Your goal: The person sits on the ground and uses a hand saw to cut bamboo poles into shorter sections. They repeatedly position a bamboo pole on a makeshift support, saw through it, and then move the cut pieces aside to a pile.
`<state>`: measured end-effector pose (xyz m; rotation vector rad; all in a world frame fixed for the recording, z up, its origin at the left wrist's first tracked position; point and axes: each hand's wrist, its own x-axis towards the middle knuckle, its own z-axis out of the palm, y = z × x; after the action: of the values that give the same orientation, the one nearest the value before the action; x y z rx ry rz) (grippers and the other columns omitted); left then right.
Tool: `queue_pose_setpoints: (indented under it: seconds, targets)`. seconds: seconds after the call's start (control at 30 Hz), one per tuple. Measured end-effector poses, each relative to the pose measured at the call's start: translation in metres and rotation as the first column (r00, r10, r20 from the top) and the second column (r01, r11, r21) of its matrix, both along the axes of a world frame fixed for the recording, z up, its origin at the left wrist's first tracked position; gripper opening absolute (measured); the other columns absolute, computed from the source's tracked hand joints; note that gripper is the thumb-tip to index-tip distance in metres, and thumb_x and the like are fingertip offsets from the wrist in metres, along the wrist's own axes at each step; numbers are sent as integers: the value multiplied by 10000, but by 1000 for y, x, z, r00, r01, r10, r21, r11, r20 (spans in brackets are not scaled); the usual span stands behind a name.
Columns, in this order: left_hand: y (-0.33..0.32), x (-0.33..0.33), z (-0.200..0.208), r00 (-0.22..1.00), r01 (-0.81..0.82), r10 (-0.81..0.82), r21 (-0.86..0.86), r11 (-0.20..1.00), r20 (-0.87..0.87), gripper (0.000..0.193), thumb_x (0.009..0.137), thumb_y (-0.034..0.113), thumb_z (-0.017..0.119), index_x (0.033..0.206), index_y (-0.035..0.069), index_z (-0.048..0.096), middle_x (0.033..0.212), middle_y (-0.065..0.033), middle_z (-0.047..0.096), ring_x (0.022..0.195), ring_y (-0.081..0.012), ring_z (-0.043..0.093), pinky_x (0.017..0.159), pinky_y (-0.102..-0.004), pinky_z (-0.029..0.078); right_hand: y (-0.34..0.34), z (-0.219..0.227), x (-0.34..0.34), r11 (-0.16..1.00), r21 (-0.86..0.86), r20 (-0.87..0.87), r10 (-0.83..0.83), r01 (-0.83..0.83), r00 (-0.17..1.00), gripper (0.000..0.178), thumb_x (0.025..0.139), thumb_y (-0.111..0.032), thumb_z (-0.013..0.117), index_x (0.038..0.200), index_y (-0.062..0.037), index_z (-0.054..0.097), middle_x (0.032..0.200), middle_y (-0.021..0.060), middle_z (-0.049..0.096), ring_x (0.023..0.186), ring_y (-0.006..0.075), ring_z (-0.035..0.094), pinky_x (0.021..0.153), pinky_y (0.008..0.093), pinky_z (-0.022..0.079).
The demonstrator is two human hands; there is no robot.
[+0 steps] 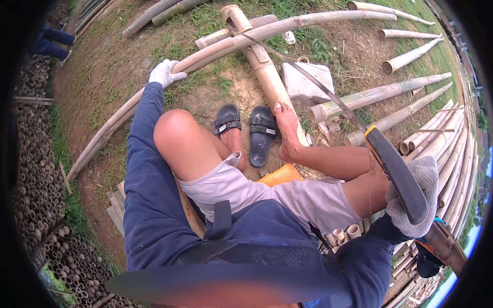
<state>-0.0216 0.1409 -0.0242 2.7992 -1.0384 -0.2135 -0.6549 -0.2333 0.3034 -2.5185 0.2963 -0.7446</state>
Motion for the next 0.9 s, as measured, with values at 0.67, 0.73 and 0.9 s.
queue_pose_setpoints:
  seconds: [0.67,0.73,0.9]
  targets:
    - [-15,-2,-7,996,-91,91,-59,994,5,778,714,650,958,1272,147,758,1242,-175,722,1180,-386,719,1039,-505,578,63,-221,258,580,814,48,-18,-28,999,448,1017,-174,854,1362,-24,611,1198,62,713,1038,112,677,877,296,586]
    - [-16,-4,-7,994,-108,111,-97,989,22,702,721,554,980,1252,146,766,1208,-175,739,1142,-392,731,1029,-491,580,71,-240,275,525,844,120,15,-110,993,453,1008,-228,865,1333,-2,644,1141,55,725,1010,121,673,892,319,578]
    - [-23,-3,-8,989,-146,149,-120,982,14,727,641,501,1024,1184,98,760,1136,-186,736,1054,-385,748,967,-482,605,64,-265,288,757,653,-6,56,-39,998,488,974,-346,884,1300,-38,690,1168,112,694,1107,212,662,978,386,545]
